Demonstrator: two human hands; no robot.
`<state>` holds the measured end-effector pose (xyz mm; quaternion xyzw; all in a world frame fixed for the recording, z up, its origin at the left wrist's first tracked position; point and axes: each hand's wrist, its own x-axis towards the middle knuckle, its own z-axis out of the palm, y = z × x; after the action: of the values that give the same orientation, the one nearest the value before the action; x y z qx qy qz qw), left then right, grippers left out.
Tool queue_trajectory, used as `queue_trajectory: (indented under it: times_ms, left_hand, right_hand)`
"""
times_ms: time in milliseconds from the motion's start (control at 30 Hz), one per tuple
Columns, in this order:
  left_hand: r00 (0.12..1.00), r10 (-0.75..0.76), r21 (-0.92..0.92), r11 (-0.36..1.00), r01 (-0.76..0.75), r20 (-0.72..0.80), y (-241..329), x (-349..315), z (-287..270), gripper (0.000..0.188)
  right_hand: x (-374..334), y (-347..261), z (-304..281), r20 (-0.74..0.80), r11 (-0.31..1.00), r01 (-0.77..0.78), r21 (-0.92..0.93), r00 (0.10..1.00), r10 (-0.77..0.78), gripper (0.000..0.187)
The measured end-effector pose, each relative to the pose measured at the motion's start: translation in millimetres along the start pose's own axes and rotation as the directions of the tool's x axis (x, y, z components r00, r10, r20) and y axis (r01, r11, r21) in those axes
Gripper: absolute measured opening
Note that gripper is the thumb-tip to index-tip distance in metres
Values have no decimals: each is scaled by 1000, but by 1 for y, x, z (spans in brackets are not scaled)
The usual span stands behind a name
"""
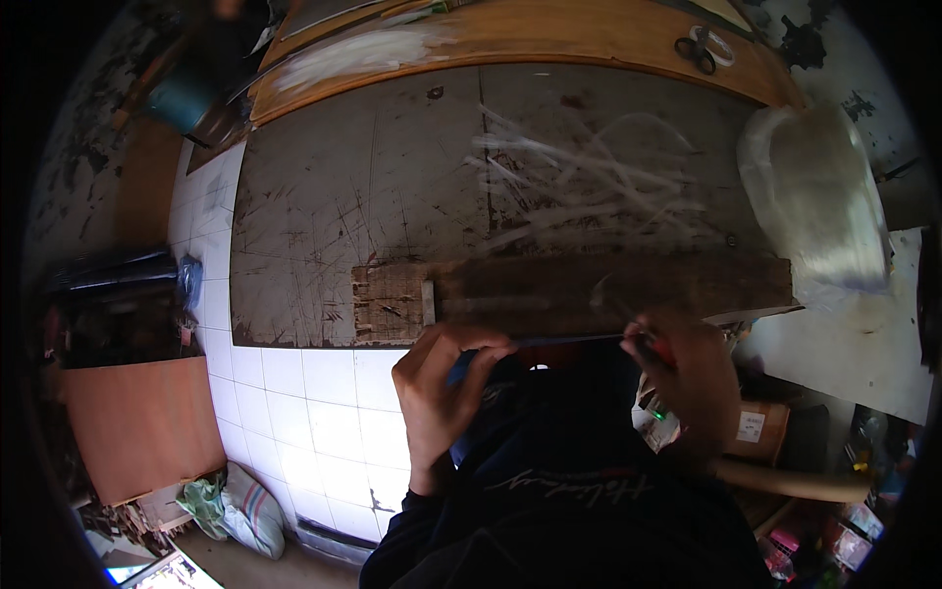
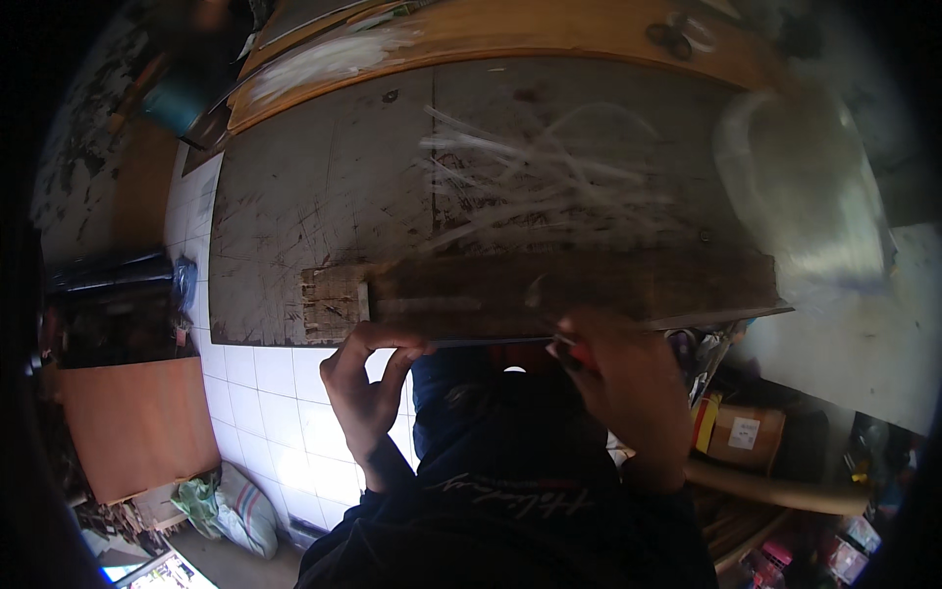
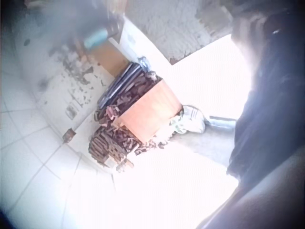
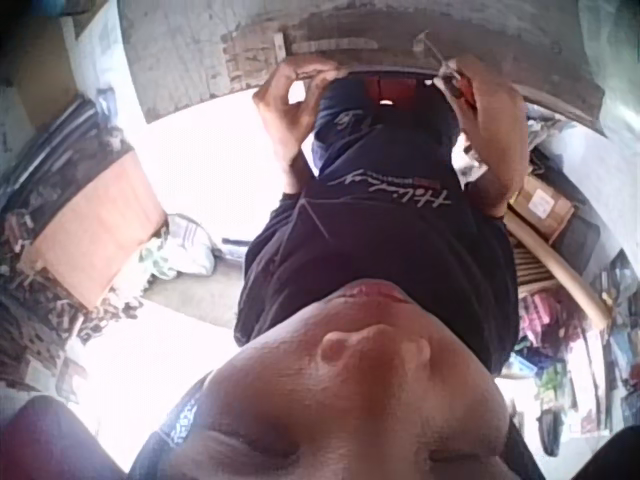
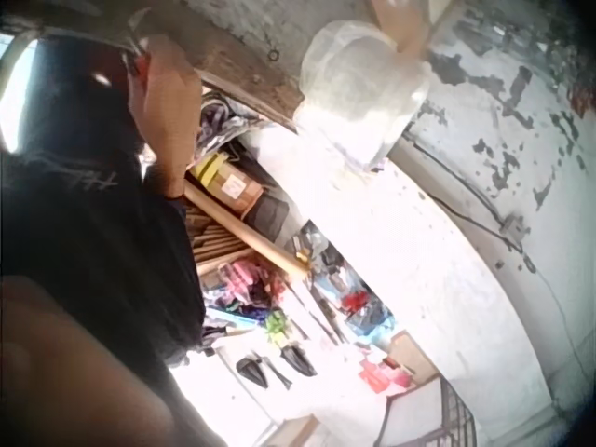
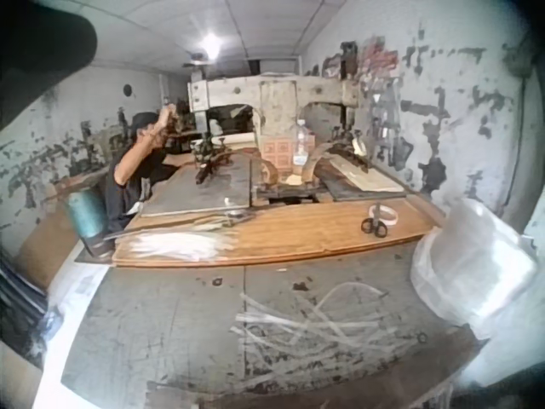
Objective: The person measures strands of plastic filament along a wooden board and cuts them to length using a utility knife.
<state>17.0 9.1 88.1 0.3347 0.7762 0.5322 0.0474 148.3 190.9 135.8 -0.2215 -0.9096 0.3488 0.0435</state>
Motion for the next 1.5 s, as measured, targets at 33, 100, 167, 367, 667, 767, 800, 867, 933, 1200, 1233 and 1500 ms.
queue_trajectory:
  times_ms: [33, 100, 167, 367, 667, 767, 800, 867, 933, 1200, 1233, 1500]
  left_hand:
    - [1000, 1, -6, 1000, -1, 2, 0, 0, 0, 15]
    - [1000, 15, 15, 1000, -16, 18, 2, 2, -1, 15]
    - [999, 30, 5, 1000, -30, 31, 3, 4, 1, 15]
    - [990, 133, -112, 986, -127, 46, 13, 9, 7, 15]
    - [896, 436, -284, 872, -399, 79, 43, 15, 44, 18]
    - [940, 340, -271, 908, -321, 25, 34, 11, 37, 17]
    - [967, 256, -266, 932, -248, -6, 26, 10, 33, 16]
    - [983, 142, -234, 958, -167, -119, 7, 2, 22, 13]
    - [945, 118, -52, 989, -140, -306, -4, -4, 1, 11]
    - [592, 349, 631, 680, 373, -726, -63, -36, -117, 6]
    - [565, 363, 626, 677, 386, -741, -64, -41, -122, 6]
    - [638, 243, 404, 907, 117, -730, -44, -25, -93, 7]
  right_hand:
    - [-4, 11, -9, -17, 995, -74, -67, 997, 73, 21]
    - [-17, 37, -36, -41, 951, -261, -166, 965, 258, 17]
    - [-36, 66, -62, -163, 902, -430, -33, 893, 420, 7]
    - [-94, 146, -137, -613, 847, -477, 236, 603, 510, 18]
    - [-91, 163, -248, -970, 909, -410, 78, 180, 165, 32]
    - [-65, 159, -257, -978, 957, -288, -44, 208, 17, 36]
    - [-57, 156, -263, -973, 953, -293, -73, 229, -4, 36]
    - [-39, 150, -271, -959, 946, -296, -130, 280, -44, 37]
    - [-17, 137, -261, -940, 906, -307, -291, 269, -211, 39]
    - [-1, 98, -159, -521, 999, -6, 31, 853, 22, 13]
    - [-3, 83, -142, -486, 988, -69, 138, 864, 128, 15]
    - [-88, 110, -162, -385, 728, -685, -10, 675, 630, 12]
